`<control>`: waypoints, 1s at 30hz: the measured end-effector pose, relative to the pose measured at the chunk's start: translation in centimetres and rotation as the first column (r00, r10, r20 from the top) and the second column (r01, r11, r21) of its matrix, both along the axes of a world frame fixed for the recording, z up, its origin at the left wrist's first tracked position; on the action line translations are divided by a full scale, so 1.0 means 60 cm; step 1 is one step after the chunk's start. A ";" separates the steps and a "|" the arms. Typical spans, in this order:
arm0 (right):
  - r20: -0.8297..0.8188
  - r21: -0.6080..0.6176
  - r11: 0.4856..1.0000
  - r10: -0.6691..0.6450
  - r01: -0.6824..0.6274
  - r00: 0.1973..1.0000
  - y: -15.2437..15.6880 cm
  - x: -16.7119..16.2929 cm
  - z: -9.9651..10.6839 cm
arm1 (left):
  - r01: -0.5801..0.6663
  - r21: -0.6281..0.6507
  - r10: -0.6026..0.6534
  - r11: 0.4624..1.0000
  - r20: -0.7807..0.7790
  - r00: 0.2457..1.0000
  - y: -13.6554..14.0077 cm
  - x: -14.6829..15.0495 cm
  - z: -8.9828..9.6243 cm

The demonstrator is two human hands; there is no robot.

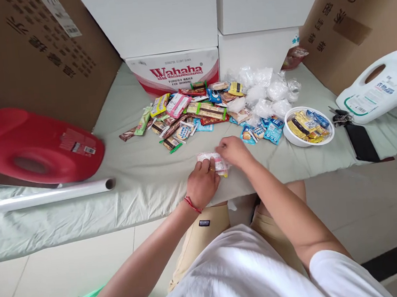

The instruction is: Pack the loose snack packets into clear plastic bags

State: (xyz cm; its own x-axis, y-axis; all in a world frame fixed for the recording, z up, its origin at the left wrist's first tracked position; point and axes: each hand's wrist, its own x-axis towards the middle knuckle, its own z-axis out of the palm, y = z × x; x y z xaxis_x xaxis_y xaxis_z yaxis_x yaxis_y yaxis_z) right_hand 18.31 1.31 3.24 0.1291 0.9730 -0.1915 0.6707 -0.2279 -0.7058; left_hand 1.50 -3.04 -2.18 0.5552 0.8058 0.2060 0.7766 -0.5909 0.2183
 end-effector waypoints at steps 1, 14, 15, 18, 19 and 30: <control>0.074 -0.001 1.000 0.024 -0.024 0.997 0.006 -0.023 0.002 | 0.006 -0.015 -0.006 1.000 0.018 1.000 0.001 0.000 -0.001; 0.408 0.187 0.938 0.197 -0.293 0.892 -0.094 -0.119 -0.042 | 0.116 -0.166 0.038 0.979 0.714 0.699 0.028 -0.087 0.004; 0.422 0.206 0.931 0.193 -0.301 0.886 -0.104 -0.122 -0.049 | 0.137 -0.187 0.014 0.973 0.636 0.772 0.033 -0.086 0.003; 0.423 0.258 0.880 0.268 -0.399 0.866 -0.126 -0.112 -0.064 | 0.136 -0.280 0.008 0.950 0.459 0.889 0.051 -0.086 -0.006; 0.430 0.266 0.855 0.308 -0.445 0.849 -0.130 -0.102 -0.067 | 0.149 -0.292 0.000 0.945 0.456 0.890 0.057 -0.087 -0.009; 0.510 0.191 0.770 0.452 -0.609 0.732 -0.066 -0.014 -0.057 | 0.176 -0.715 0.521 0.677 0.634 0.572 0.062 -0.059 0.010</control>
State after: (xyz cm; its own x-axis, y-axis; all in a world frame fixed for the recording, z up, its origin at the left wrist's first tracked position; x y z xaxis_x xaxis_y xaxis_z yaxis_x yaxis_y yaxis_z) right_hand 17.46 -2.66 -0.18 -0.4395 0.8936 0.0913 0.8456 0.4459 -0.2936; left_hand -2.03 0.66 -1.58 0.2939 0.9418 -0.1630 0.1653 0.1179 0.9792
